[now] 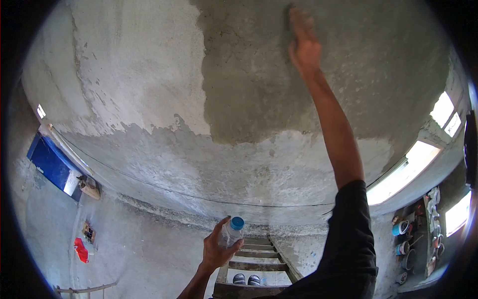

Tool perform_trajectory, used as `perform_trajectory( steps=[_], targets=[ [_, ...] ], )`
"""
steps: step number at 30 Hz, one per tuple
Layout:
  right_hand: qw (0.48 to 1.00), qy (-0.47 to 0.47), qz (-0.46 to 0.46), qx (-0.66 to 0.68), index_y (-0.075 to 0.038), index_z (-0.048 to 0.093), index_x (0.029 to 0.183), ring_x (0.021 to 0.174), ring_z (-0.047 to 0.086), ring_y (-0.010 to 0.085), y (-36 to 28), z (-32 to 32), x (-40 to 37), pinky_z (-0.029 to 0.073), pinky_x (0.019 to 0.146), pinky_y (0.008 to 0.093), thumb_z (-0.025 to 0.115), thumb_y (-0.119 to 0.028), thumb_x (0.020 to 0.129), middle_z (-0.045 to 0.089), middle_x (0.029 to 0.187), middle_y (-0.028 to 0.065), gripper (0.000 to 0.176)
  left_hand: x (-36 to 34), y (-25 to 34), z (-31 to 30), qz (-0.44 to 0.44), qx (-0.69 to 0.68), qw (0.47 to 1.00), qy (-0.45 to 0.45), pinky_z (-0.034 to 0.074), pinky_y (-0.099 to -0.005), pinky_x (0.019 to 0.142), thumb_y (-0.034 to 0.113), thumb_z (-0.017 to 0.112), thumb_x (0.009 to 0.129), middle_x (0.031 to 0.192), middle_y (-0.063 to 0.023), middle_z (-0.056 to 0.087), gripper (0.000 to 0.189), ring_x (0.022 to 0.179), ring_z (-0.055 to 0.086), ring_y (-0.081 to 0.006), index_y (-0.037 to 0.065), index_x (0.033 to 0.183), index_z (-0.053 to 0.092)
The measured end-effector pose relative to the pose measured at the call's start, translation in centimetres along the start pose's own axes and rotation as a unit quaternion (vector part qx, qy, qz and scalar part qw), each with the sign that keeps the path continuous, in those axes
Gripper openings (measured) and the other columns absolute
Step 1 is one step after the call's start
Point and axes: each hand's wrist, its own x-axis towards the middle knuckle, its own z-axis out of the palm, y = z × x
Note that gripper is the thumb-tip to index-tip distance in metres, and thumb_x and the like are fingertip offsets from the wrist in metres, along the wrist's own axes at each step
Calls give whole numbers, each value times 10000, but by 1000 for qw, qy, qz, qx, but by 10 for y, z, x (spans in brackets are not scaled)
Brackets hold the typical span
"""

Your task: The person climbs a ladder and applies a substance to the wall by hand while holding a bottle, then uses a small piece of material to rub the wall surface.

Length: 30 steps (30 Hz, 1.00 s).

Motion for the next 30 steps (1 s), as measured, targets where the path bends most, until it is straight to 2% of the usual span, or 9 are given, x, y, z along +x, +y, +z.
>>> perform_trajectory(
  steps=[3,8,15,17,22,24,26,28,30],
  targets=[
    [997,28,17,-71,-146,366,1409,1249,454,351,-2,26,-7,489,949,395,580,70,724,434,1403,110,750,-1,-7,2,18,16,1000,10,519,-380,850,207,794,703,1066,-179,652,710,982,654,-274,63,1307,450],
    [960,-238,-148,7,-159,404,1386,1205,503,331,-48,33,-65,507,914,393,542,80,750,487,1356,116,693,-2,-7,3,18,8,1000,3,522,-380,845,209,792,706,1061,-183,653,706,978,656,-280,60,1305,451],
    [995,72,64,-4,-156,473,1346,1182,523,300,18,1,17,509,896,345,511,137,680,488,1355,89,729,-5,-10,-2,11,13,1000,7,530,-388,829,227,789,708,1025,-179,663,699,959,662,-292,65,1299,452],
    [997,37,44,-51,-176,449,1361,1004,627,301,13,22,-1,543,817,379,589,45,717,521,1318,125,695,-5,-10,-3,8,18,1000,10,530,-388,827,222,790,707,1023,-179,664,697,957,663,-292,65,1297,453],
    [931,-298,-208,-21,-213,325,1432,1239,477,299,-39,51,-105,497,925,391,522,36,784,349,1464,102,722,-2,-8,3,17,12,1000,3,527,-385,834,207,791,704,1028,-177,662,698,963,660,-291,66,1298,453],
    [921,-275,-276,11,-212,321,1433,1234,479,319,-40,32,-92,503,921,392,547,36,768,385,1442,99,744,-4,-9,1,11,3,1000,8,522,-380,844,203,792,703,1039,-176,659,700,973,657,-287,65,1299,453],
    [977,-198,-70,-24,-189,409,1392,1232,478,287,-26,10,-46,437,1015,368,508,101,732,413,1421,71,727,-4,-14,-2,14,1,1000,14,520,-377,848,204,793,702,1043,-175,658,702,974,657,-284,64,1300,453],
    [1000,-2,-4,4,-180,406,1393,1221,485,301,0,-8,0,456,989,375,533,88,721,431,1401,102,735,-6,-16,-2,13,1,1000,16,518,-373,851,206,793,701,1046,-175,657,704,975,656,-280,63,1300,453],
    [999,14,29,-27,-167,411,1388,1219,483,314,9,8,7,461,981,377,541,87,715,444,1386,119,731,-5,-16,-1,2,12,1000,7,518,-375,851,205,795,698,1043,-174,658,708,972,657,-281,62,1301,452]
  ],
)
